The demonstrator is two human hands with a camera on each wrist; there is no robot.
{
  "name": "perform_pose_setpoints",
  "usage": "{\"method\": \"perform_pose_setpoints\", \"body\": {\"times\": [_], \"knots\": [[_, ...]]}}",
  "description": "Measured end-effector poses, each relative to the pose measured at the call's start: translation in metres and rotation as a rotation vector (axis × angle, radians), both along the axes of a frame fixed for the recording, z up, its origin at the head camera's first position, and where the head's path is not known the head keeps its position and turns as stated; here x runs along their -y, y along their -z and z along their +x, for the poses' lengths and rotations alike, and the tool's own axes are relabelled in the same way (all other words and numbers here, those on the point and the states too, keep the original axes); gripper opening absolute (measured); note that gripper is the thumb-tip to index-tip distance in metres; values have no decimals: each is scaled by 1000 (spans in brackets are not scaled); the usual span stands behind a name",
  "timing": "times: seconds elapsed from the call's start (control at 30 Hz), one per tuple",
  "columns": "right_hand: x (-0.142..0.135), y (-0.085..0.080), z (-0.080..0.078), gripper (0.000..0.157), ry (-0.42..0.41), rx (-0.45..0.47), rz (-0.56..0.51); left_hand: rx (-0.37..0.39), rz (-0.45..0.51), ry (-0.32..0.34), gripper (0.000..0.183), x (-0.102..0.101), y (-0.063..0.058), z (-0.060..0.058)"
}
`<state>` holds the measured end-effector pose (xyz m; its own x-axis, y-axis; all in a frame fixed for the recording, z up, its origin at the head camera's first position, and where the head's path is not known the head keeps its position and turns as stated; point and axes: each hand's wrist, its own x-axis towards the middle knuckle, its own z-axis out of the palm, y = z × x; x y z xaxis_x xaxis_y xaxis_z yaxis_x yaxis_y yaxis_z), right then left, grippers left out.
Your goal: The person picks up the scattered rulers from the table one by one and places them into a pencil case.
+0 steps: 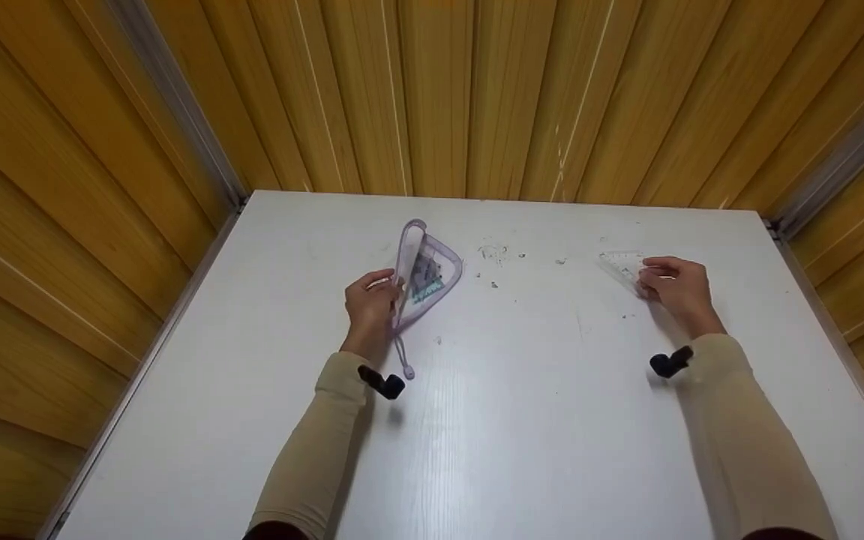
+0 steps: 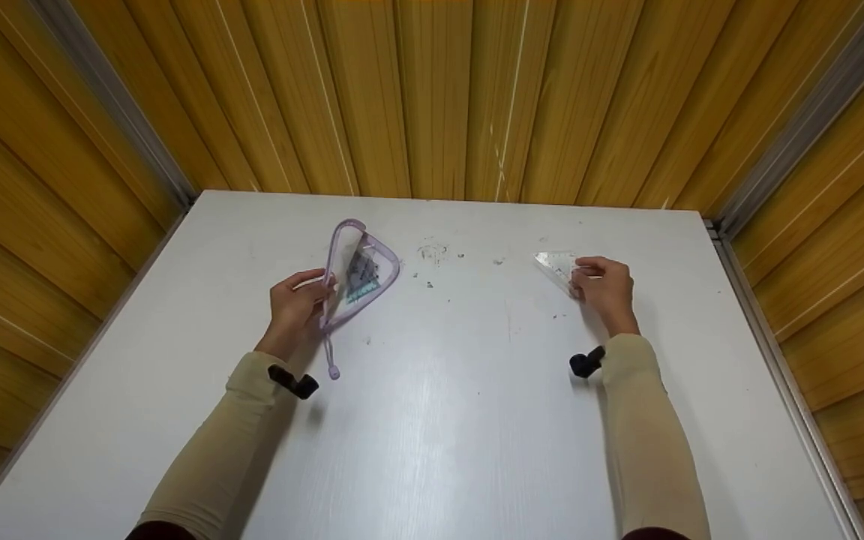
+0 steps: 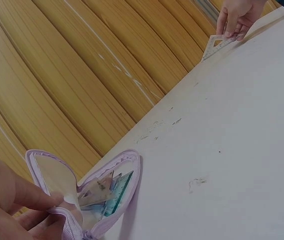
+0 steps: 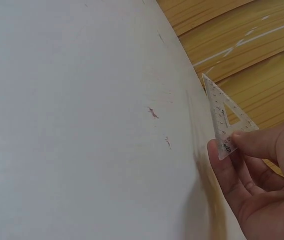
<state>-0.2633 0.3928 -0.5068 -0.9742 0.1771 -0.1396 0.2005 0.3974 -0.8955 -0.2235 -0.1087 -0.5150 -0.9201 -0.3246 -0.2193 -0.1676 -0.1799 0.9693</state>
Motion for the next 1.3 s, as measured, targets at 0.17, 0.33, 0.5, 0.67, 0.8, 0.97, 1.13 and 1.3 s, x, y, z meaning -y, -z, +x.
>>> {"method": "perform_pose_setpoints", "body": {"times": [0.17, 0.33, 0.5, 0.67, 0.8, 0.97, 1.13, 1.3], "knots": [[4, -3, -1, 42, 3, 40, -3, 8, 14, 1, 28, 0, 0, 1], [9, -6, -5, 41, 10, 45, -29, 16, 19, 0, 30, 0, -2, 2], [17, -7, -8, 41, 3, 44, -34, 13, 11, -6, 29, 0, -2, 3], [25, -8, -10, 41, -9, 27, -21, 1, -7, 5, 30, 0, 0, 3], [31, -8, -13, 39, -27, -1, -23, -17, 0, 7, 29, 0, 1, 2], [40, -9, -16, 37, -42, 3, -12, -2, -4, -4, 27, -1, 2, 0], [48, -7, -20, 36, -49, -1, -10, 20, -2, -4, 26, -1, 3, -1], [56, -4, -24, 36, -53, 8, -38, 31, -7, -1, 27, -2, 2, 0]]}}
